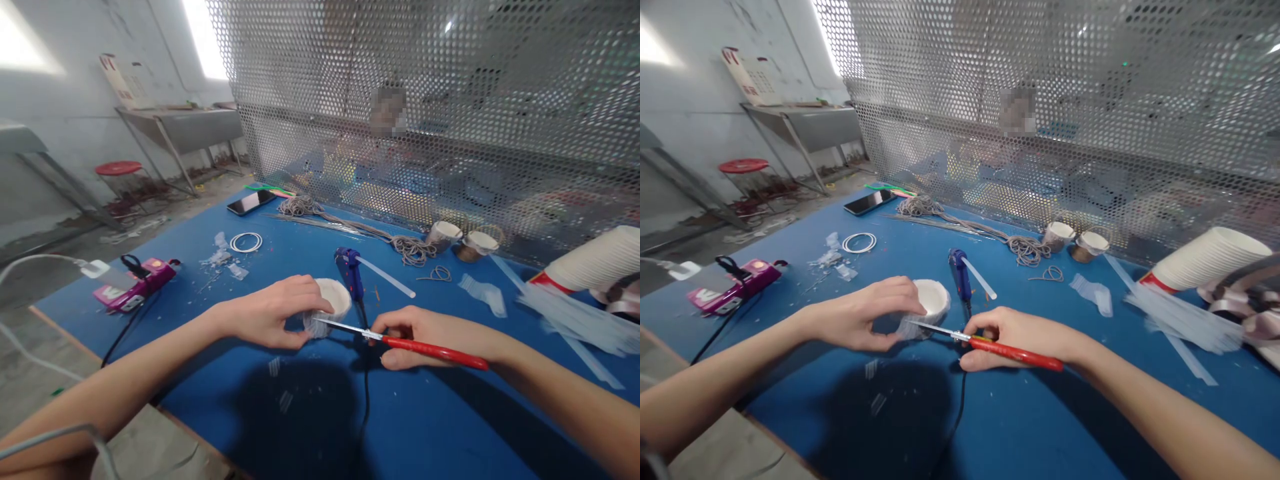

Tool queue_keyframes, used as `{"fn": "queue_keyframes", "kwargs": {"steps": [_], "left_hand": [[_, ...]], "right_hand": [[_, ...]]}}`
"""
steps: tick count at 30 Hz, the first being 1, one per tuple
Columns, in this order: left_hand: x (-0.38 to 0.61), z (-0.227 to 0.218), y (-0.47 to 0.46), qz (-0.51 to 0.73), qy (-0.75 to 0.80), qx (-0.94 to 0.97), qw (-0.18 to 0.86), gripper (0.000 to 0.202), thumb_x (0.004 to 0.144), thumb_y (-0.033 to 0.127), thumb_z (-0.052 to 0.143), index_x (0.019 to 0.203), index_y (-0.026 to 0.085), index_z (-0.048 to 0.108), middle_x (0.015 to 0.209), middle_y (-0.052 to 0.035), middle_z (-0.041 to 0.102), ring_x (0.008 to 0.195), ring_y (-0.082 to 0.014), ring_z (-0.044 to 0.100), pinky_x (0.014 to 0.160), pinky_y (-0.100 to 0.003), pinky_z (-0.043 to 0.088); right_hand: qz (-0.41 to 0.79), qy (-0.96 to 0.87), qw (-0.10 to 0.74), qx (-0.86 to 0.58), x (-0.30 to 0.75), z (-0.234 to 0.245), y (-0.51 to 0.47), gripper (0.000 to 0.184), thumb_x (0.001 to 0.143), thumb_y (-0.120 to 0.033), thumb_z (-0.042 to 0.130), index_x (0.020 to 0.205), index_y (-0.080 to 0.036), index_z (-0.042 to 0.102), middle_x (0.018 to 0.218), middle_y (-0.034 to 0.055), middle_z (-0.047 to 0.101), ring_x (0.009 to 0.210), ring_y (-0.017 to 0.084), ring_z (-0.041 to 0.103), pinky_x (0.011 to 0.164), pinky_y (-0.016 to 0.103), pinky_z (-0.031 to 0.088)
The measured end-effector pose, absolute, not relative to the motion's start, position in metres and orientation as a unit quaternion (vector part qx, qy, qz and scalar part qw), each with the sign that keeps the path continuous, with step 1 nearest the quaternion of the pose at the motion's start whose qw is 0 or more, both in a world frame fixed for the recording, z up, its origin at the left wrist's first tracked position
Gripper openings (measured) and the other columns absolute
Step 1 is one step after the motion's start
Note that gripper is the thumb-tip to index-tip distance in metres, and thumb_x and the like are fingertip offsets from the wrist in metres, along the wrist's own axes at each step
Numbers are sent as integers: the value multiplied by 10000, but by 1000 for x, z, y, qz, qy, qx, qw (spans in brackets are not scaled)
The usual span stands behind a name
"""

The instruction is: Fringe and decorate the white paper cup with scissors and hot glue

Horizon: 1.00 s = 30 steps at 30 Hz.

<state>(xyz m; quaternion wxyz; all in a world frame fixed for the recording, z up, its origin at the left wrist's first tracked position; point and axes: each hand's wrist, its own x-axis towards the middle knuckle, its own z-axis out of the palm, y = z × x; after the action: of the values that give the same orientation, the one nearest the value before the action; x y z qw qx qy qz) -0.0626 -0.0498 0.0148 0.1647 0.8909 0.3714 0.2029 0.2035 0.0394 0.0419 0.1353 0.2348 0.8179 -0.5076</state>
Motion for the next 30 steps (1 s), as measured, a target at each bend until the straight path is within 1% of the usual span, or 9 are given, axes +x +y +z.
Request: {"fn": "queue_keyframes", "kwargs": {"steps": [3, 7, 9, 11, 13, 15, 17, 20, 30], "left_hand": [[-62, 14, -49, 211, 363, 892, 169, 362, 758, 106, 583, 1106, 204, 577, 1000, -91, 657, 955, -218, 572, 891, -371, 458], [-62, 12, -48, 223, 356, 891, 169, 360, 769, 110, 596, 1118, 195, 576, 998, -87, 657, 950, -209, 573, 886, -357, 461], [-62, 12, -47, 222, 356, 891, 173, 362, 774, 164, 647, 1127, 191, 572, 997, -88, 653, 953, -214, 569, 885, -359, 459], [-63, 12, -47, 219, 356, 890, 183, 416, 759, 263, 709, 1142, 192, 562, 1022, -97, 648, 963, -227, 563, 886, -369, 455], [-63, 13, -48, 217, 358, 887, 196, 434, 769, 330, 711, 1151, 189, 558, 1047, -107, 644, 971, -234, 558, 889, -375, 452], [-62, 14, -48, 216, 364, 883, 204, 335, 832, 295, 636, 1140, 182, 566, 1041, -108, 646, 964, -225, 558, 892, -369, 450], [-61, 14, -49, 215, 372, 880, 205, 248, 870, 205, 548, 1115, 180, 577, 1010, -101, 653, 946, -212, 562, 887, -358, 449], [-60, 13, -50, 222, 378, 877, 198, 250, 858, 135, 499, 1087, 188, 587, 984, -98, 663, 931, -209, 568, 874, -354, 452], [-60, 11, -49, 225, 366, 883, 187, 273, 855, 117, 469, 1083, 187, 603, 968, -101, 675, 922, -211, 570, 855, -350, 461]], "right_hand": [[-505, 817, 145, 237, 204, 44, 38, 499, 772, -607, 655, 938, -140, 610, 605, -68, 415, 531, 74, 325, 479, 213, 262], [-501, 823, 146, 225, 206, 44, 37, 505, 792, -620, 627, 970, -149, 592, 642, -59, 433, 552, 80, 351, 497, 215, 283], [-499, 825, 147, 223, 207, 43, 37, 499, 799, -615, 624, 977, -151, 585, 647, -58, 432, 556, 82, 355, 500, 215, 287], [-497, 825, 149, 224, 207, 42, 37, 490, 800, -611, 624, 968, -153, 578, 647, -60, 426, 557, 82, 351, 502, 215, 287], [-499, 823, 151, 226, 207, 41, 36, 483, 802, -608, 623, 958, -154, 571, 659, -59, 424, 565, 82, 348, 509, 215, 294], [-504, 821, 148, 223, 207, 39, 36, 480, 811, -606, 613, 966, -154, 565, 676, -55, 426, 576, 83, 351, 517, 215, 302], [-508, 819, 149, 223, 208, 38, 35, 481, 817, -604, 607, 984, -154, 563, 683, -53, 429, 581, 84, 356, 521, 215, 305], [-506, 818, 150, 230, 210, 38, 34, 482, 817, -604, 608, 988, -155, 566, 674, -55, 430, 575, 84, 358, 518, 215, 302], [-487, 825, 163, 235, 209, 44, 37, 501, 806, -615, 610, 980, -146, 580, 652, -56, 431, 559, 84, 352, 508, 221, 294]]}}
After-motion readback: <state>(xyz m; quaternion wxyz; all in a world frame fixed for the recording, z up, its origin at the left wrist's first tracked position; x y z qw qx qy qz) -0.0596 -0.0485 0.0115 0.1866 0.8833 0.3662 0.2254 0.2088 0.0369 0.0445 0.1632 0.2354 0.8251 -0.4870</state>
